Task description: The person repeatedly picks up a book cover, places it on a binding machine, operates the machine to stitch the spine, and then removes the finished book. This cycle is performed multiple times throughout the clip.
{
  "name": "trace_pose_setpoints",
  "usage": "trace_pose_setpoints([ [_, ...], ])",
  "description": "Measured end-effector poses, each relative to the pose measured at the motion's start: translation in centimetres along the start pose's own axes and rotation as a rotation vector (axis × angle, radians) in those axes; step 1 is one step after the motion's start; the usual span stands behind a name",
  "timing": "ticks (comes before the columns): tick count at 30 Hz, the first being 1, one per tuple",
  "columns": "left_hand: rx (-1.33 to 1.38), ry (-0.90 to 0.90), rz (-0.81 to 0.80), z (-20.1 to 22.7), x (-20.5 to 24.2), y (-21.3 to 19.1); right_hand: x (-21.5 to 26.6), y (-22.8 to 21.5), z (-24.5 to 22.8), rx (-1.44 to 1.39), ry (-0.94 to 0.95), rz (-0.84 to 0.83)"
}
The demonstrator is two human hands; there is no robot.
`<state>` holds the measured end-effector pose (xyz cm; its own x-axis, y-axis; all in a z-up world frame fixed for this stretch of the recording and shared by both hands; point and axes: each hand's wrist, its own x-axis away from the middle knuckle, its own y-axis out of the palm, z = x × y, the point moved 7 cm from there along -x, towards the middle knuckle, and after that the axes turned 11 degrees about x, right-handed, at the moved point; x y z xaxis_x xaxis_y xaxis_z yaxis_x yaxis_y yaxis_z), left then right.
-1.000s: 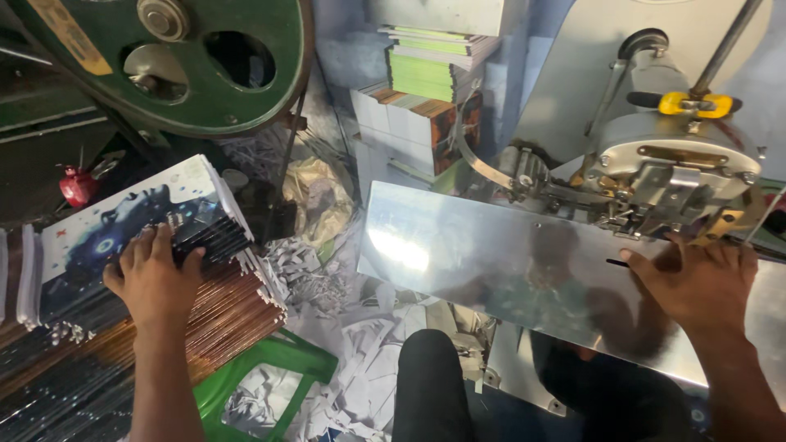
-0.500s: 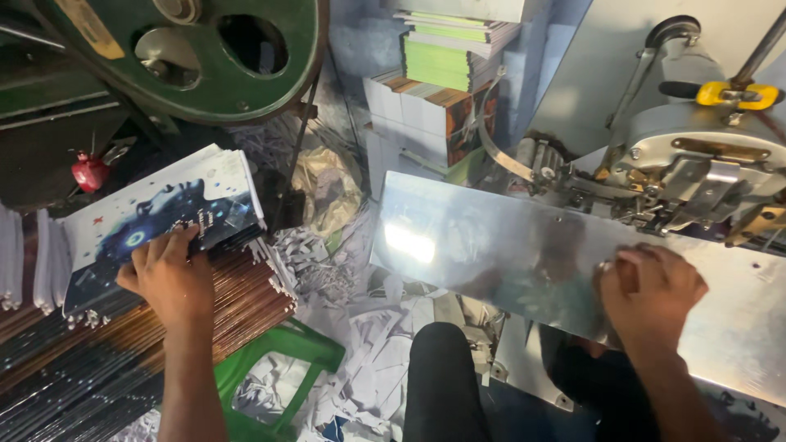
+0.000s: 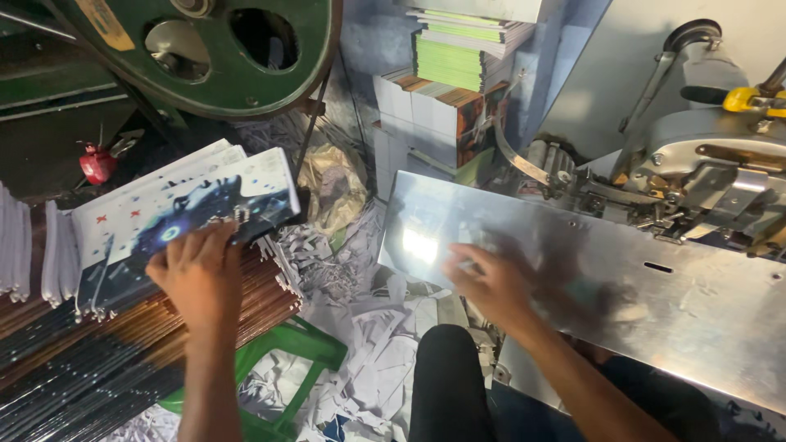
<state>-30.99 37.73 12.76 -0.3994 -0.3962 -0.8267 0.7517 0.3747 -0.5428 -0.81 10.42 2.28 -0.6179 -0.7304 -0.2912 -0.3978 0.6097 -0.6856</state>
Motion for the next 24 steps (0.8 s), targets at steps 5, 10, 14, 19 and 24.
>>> trace_pose_setpoints([
  [5, -0.013, 0.020, 0.060, 2.5, 0.3, 0.0, -6.0, 7.4, -6.7, -0.742, 0.115, -0.425],
  [10, 0.028, 0.022, 0.080, 4.0, 0.6, -0.5, -9.4, 11.2, -12.7, -0.930, 0.216, -0.678],
  [14, 0.002, 0.064, 0.070, 5.6, 1.2, -0.9, -11.0, 13.5, -15.7, -1.126, 0.287, -0.758],
  [19, 0.039, 0.045, 0.055, 7.1, 1.7, -1.5, -11.8, 15.6, -15.4, -1.124, 0.351, -0.698],
  [24, 0.172, 0.020, -0.145, 7.7, 1.8, -1.5, -9.7, 14.3, -12.5, -1.106, 0.325, -0.532],
])
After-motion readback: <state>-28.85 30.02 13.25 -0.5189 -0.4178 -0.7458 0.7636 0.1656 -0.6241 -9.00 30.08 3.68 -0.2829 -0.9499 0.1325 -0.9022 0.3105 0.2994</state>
